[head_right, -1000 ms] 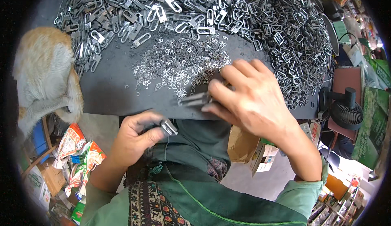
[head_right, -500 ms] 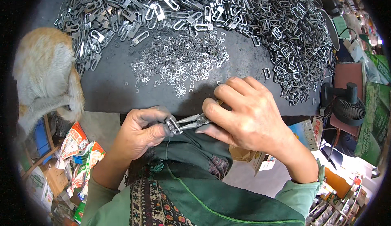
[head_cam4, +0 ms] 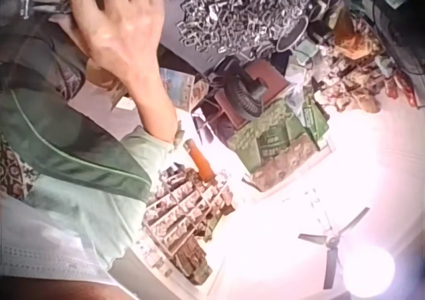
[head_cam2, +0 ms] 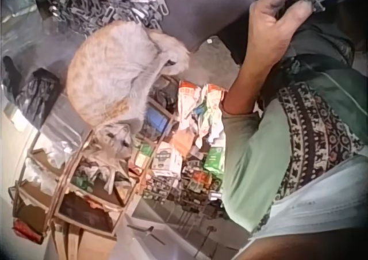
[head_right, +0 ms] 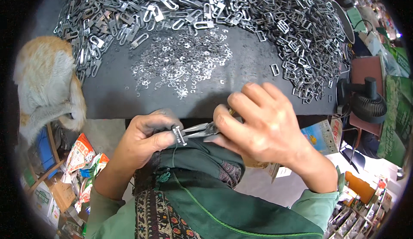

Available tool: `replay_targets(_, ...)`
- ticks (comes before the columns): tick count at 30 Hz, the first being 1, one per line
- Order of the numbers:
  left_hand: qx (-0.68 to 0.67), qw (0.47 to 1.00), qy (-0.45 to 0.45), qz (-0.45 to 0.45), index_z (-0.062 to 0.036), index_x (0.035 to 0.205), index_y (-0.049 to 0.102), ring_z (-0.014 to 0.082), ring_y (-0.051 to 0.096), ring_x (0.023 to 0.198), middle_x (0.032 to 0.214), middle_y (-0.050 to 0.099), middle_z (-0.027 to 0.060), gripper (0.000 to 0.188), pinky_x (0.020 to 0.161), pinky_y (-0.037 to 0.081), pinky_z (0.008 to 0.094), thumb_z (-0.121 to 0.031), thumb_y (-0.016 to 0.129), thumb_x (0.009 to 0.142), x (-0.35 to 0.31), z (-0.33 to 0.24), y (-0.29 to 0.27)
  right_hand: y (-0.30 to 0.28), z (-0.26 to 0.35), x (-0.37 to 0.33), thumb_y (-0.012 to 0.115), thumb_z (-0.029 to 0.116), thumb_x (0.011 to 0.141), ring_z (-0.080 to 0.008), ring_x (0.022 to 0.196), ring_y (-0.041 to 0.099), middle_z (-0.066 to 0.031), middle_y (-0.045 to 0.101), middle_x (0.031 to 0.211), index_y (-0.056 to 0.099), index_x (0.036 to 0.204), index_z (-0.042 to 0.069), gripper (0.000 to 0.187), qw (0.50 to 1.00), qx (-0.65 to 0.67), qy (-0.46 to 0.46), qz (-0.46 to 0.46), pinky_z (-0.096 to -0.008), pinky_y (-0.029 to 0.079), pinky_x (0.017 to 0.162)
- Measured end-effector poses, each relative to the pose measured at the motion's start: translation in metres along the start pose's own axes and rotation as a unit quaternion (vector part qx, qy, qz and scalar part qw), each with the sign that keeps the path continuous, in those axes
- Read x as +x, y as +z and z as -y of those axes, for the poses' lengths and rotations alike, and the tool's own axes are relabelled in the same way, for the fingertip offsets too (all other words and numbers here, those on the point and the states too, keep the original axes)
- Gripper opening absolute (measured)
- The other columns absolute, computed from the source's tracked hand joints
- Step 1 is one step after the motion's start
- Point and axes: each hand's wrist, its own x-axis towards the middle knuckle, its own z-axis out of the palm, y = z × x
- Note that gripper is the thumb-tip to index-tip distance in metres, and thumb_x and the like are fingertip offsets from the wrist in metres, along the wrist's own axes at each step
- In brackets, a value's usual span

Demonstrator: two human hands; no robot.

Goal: The person assembles metal buckles by picking up small metal rings with pliers and fastening them onto metal buckle frames held by hand.

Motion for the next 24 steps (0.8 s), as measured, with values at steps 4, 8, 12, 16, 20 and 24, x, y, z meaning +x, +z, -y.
replay_targets(4, 0.035, 0.999, -0.015, -0.009, 0.0022, 0.102, 0.068, 0.0140, 0.061, 0.088, 0.093, 0.066, 0.0079, 0.019, 0.083, 0.046, 0.0286, -0.011, 0.066, 0.088, -0.012, 0.002, 0.007, 0.006, 0.018, -0.018, 0.071, 0.035, 0.072, -0.0229, 0.069, 0.053, -0.0054, 0.052, 0.078, 0.061, 0.087, 0.008, 0.032, 0.997, 0.049, 0.058, -0.008, -0.0360, 0.040, 0.058)
replay_targets(8, -0.031, 0.990, -0.133, -0.033, 0.0020, 0.104, 0.065, 0.0111, 0.060, 0.083, 0.088, 0.065, 0.0045, 0.018, 0.075, 0.046, 0.0265, -0.009, 0.063, 0.090, -0.028, 0.032, 0.013, 0.019, 0.019, -0.036, 0.074, 0.019, 0.067, -0.0257, 0.077, 0.054, -0.0062, 0.051, 0.081, 0.060, 0.089, 0.008, 0.029, 0.988, 0.089, 0.127, 0.026, -0.0369, 0.042, 0.065)
replay_targets(12, -0.134, 0.967, -0.155, -0.152, -0.0002, 0.129, 0.047, 0.0115, 0.054, 0.072, 0.108, 0.060, 0.0092, 0.037, 0.061, 0.041, 0.0217, 0.000, 0.050, 0.092, -0.025, 0.097, -0.011, 0.036, -0.030, -0.062, 0.067, 0.003, 0.068, -0.0344, 0.072, 0.059, -0.0136, 0.057, 0.077, 0.058, 0.085, 0.004, 0.019, 0.941, -0.046, 0.309, -0.126, -0.0432, 0.049, 0.061)
replay_targets(16, -0.160, 0.960, -0.131, -0.187, -0.0025, 0.134, 0.039, 0.0215, 0.067, 0.084, 0.116, 0.060, 0.0184, 0.038, 0.066, 0.052, 0.0283, -0.003, 0.046, 0.097, -0.020, 0.116, -0.013, 0.042, -0.056, -0.059, 0.070, 0.007, 0.073, -0.0328, 0.074, 0.062, -0.0118, 0.059, 0.077, 0.057, 0.082, 0.004, 0.016, 0.913, -0.115, 0.366, -0.138, -0.0420, 0.050, 0.062)
replay_targets(20, -0.068, 0.974, -0.181, -0.121, -0.0017, 0.126, 0.043, 0.0201, 0.067, 0.064, 0.098, 0.067, 0.0167, 0.029, 0.055, 0.052, 0.0275, -0.012, 0.047, 0.100, -0.018, 0.102, -0.002, 0.043, -0.065, -0.057, 0.070, 0.010, 0.072, -0.0315, 0.071, 0.062, -0.0111, 0.060, 0.076, 0.057, 0.080, 0.005, 0.016, 0.906, -0.162, 0.380, -0.095, -0.0422, 0.050, 0.061)
replay_targets(24, -0.012, 0.989, -0.121, -0.083, 0.0015, 0.108, 0.059, 0.0096, 0.060, 0.058, 0.088, 0.068, 0.0110, 0.019, 0.051, 0.044, 0.0194, -0.013, 0.050, 0.099, -0.015, 0.047, 0.021, 0.021, -0.031, -0.032, 0.070, 0.010, 0.077, -0.0266, 0.065, 0.060, -0.0125, 0.060, 0.078, 0.061, 0.088, 0.003, 0.016, 0.912, 0.127, 0.386, -0.054, -0.0361, 0.047, 0.059)
